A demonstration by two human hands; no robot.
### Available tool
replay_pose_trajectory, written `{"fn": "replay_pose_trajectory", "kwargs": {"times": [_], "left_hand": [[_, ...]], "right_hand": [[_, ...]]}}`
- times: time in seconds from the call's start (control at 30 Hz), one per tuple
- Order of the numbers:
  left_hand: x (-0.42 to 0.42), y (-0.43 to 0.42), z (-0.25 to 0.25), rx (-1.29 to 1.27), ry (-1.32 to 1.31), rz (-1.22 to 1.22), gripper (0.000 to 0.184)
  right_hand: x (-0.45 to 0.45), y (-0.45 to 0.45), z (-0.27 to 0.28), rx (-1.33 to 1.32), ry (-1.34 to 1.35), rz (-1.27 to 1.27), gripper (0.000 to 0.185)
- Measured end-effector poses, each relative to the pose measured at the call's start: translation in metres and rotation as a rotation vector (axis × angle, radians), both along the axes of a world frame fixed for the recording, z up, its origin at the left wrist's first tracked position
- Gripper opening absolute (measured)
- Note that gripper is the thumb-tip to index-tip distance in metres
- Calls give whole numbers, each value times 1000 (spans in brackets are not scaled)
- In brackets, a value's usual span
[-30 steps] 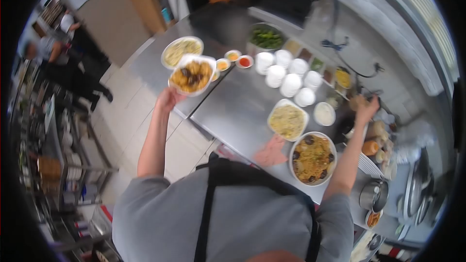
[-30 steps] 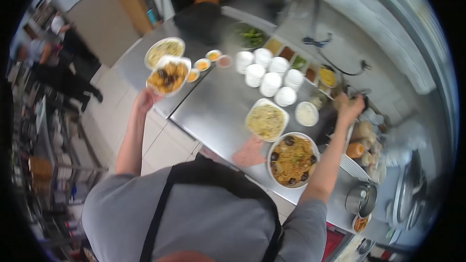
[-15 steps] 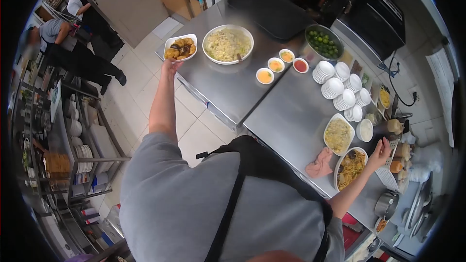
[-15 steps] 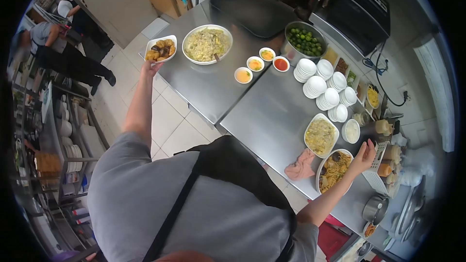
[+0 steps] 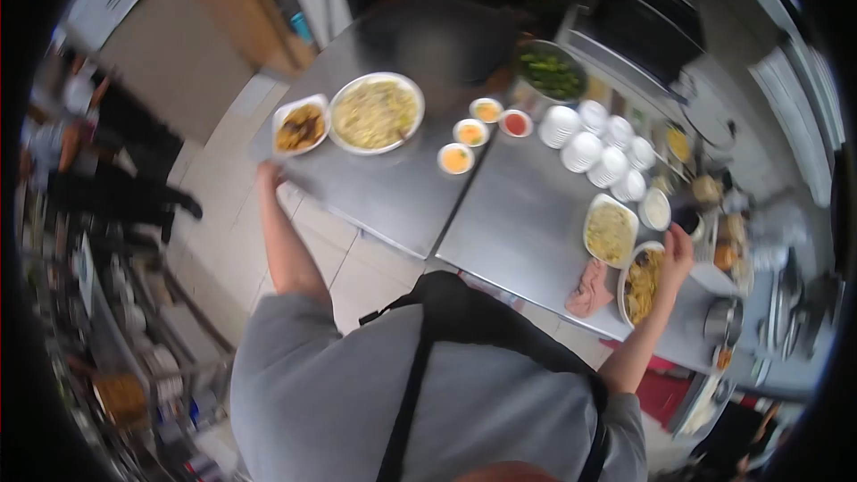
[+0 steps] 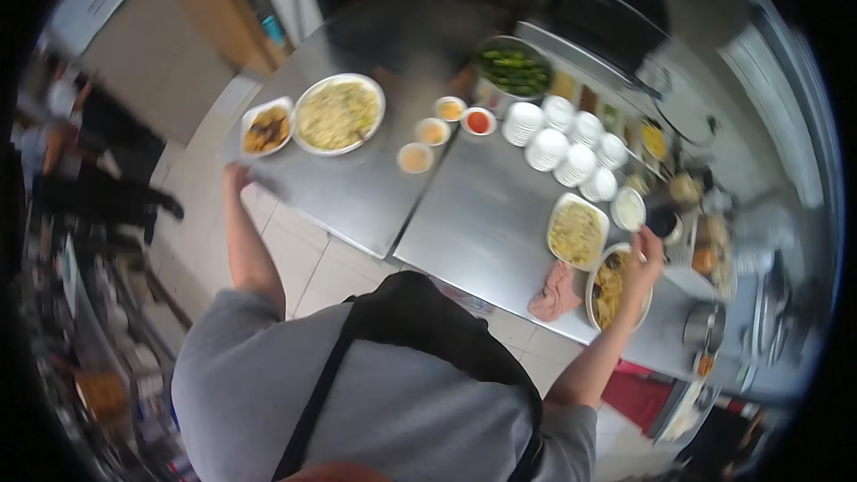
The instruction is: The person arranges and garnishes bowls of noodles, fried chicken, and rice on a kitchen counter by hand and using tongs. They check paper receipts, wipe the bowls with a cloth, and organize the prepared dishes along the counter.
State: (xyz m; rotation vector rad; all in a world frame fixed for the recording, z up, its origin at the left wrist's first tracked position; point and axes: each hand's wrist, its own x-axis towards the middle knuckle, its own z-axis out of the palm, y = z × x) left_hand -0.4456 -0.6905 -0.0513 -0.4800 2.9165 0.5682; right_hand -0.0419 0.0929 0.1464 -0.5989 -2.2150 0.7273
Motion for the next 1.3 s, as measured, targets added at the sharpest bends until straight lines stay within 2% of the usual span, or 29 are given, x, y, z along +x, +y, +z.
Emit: {"fn": "replay_pose_trajectory", "kwargs": {"times": [0.03, 0.07, 0.1, 0.13, 0.17, 0.2, 0.23, 0.3, 0.33, 0.4, 0.43, 0.47, 0.5, 0.53, 0.57, 0.63, 0.67, 0.73, 0.77, 0.83, 0.97, 1.03, 1.1, 1.17, 1.2, 1.27, 1.3], "left_hand": [[21, 11, 8, 5, 360, 306, 41], [49, 50, 56, -118, 461, 292, 42], [50, 71, 67, 77, 600, 356, 35], [57, 101, 88, 300, 654, 269, 31], [58, 138, 106, 523, 695, 184, 26], [50, 179, 112, 604, 782, 7, 24], [49, 219, 117, 679, 865, -162, 22], [86, 328, 171, 714, 790, -440, 18], [124, 388, 209, 861, 712, -540, 16], [149, 472, 224, 1057, 549, -727, 15], [171, 512, 243, 1029, 528, -748, 13], [176, 550, 244, 1125, 485, -825, 14], [189, 588, 252, 1099, 635, -892, 16], [222, 611, 291, 1084, 612, -968, 20], [231, 637, 301, 1069, 716, -1044, 24], [241, 684, 323, 1150, 771, -1041, 22], [246, 702, 337, 1209, 775, -1023, 22], [253, 726, 367, 1518, 591, -980, 19], [250, 739, 377, 1513, 609, -972, 19], [241, 763, 397, 1816, 658, -837, 16], [240, 766, 424, 1757, 701, -818, 14], [247, 756, 431, 1780, 475, -801, 18], [260, 748, 441, 1789, 456, -803, 21], [265, 744, 449, 1919, 328, -777, 17], [264, 747, 449, 1914, 330, -772, 17], [259, 756, 452, 2119, 286, -848, 12], [257, 760, 452, 2116, 290, -848, 12]], "right_hand": [[-2, -31, 19, 20, -28, -58, 19], [4, -31, 12, 63, -46, -29, 20], [9, -39, 14, 91, -118, -41, 22], [15, -35, 6, 165, -193, -17, 20], [17, -60, 27, 50, -108, 17, 18], [24, -60, 27, 178, -131, 43, 17], [31, -60, 24, 65, -99, 34, 14], [53, -55, 25, 62, -116, 8, 9], [65, -53, 27, 65, -107, -13, 9], [93, -50, 31, 35, -177, -92, 7], [109, -45, 29, 43, -172, -93, 7], [126, -36, 24, 146, -35, -98, 8], [144, -26, 17, 249, 104, -99, 10], [164, -17, 10, 202, 154, -153, 10], [188, -8, 0, 153, 202, -203, 11], [239, 10, -20, -206, 195, -338, 15], [263, 18, -27, -124, 201, -377, 16], [303, 32, -39, -14, 232, -491, 18], [320, 37, -45, 13, 254, -567, 20], [356, 49, -63, 57, 249, -658, 22], [400, 65, -81, 52, 244, -711, 25], [411, 70, -81, 0, 76, -754, 26], [412, 77, -78, -28, 64, -723, 25], [410, 81, -77, -62, 44, -697, 25], [407, 85, -76, -46, 51, -653, 23], [399, 91, -74, -32, 59, -605, 22], [393, 91, -73, -63, 43, -596, 22]]}}
